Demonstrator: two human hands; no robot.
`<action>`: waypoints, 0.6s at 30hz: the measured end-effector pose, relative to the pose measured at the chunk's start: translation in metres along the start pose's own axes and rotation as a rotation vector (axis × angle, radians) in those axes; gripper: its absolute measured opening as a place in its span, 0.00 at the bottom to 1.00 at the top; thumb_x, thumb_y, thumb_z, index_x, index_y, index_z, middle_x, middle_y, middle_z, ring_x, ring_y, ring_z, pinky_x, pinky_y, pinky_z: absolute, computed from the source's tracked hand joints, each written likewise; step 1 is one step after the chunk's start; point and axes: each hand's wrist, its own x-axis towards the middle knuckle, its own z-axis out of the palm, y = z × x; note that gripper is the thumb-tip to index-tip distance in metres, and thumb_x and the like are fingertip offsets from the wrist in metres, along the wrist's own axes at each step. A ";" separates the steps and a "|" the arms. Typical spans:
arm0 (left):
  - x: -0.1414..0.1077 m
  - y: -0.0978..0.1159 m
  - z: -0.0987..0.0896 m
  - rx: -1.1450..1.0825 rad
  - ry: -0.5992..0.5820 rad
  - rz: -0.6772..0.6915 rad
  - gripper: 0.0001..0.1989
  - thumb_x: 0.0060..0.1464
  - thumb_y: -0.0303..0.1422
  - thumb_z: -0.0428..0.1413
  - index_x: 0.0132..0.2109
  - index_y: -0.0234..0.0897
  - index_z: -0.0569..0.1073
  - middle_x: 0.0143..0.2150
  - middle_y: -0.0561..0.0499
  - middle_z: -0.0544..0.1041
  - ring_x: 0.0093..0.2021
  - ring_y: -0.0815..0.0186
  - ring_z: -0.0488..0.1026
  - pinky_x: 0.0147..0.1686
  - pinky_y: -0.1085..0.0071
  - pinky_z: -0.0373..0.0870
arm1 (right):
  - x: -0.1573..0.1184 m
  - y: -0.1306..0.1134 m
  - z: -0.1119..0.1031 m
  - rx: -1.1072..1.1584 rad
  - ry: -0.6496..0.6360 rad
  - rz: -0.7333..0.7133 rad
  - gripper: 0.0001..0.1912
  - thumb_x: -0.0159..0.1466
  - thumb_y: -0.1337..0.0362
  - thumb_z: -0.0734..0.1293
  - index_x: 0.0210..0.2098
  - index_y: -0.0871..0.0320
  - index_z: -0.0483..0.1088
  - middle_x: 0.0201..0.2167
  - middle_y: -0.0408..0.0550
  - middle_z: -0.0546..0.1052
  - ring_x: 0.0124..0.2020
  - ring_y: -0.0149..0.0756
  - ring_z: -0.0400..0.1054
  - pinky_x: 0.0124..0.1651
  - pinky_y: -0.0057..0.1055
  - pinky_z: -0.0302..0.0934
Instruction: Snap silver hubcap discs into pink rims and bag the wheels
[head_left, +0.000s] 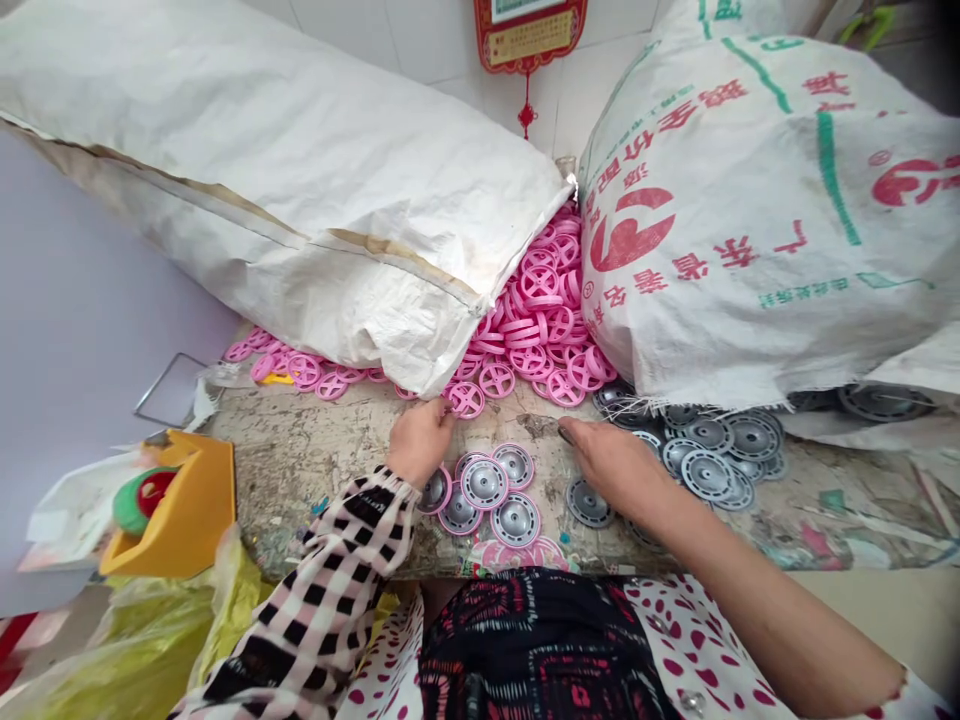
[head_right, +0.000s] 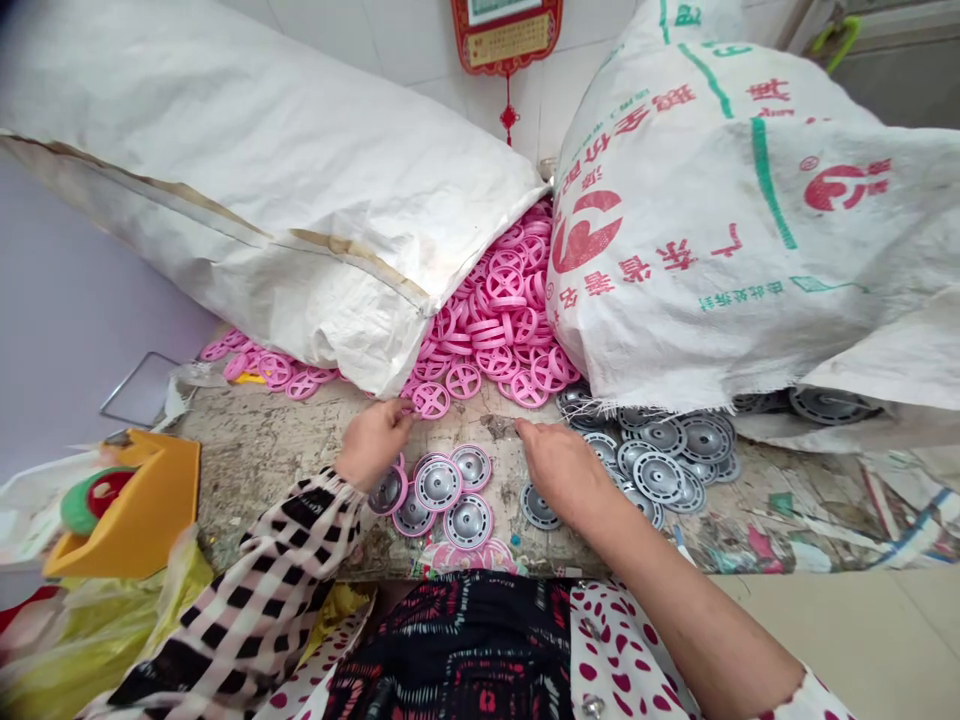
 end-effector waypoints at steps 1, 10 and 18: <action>0.004 0.005 0.002 0.037 -0.009 -0.017 0.17 0.59 0.38 0.47 0.49 0.41 0.75 0.42 0.42 0.79 0.42 0.52 0.76 0.38 0.62 0.68 | -0.001 -0.001 0.000 0.034 0.013 0.010 0.19 0.68 0.69 0.53 0.55 0.59 0.65 0.39 0.55 0.79 0.39 0.42 0.74 0.38 0.32 0.59; 0.013 0.014 0.019 0.132 -0.024 -0.044 0.21 0.59 0.41 0.46 0.54 0.34 0.69 0.39 0.35 0.79 0.41 0.46 0.77 0.37 0.58 0.68 | -0.003 -0.008 0.002 0.064 -0.007 0.031 0.18 0.70 0.62 0.52 0.49 0.56 0.69 0.36 0.52 0.79 0.38 0.42 0.74 0.36 0.32 0.58; 0.024 0.007 0.040 -0.231 0.064 -0.101 0.15 0.51 0.38 0.56 0.45 0.38 0.70 0.37 0.44 0.78 0.38 0.56 0.76 0.36 0.65 0.67 | 0.000 -0.004 0.008 0.123 0.080 0.033 0.17 0.69 0.64 0.54 0.48 0.55 0.71 0.40 0.51 0.75 0.37 0.39 0.71 0.35 0.31 0.57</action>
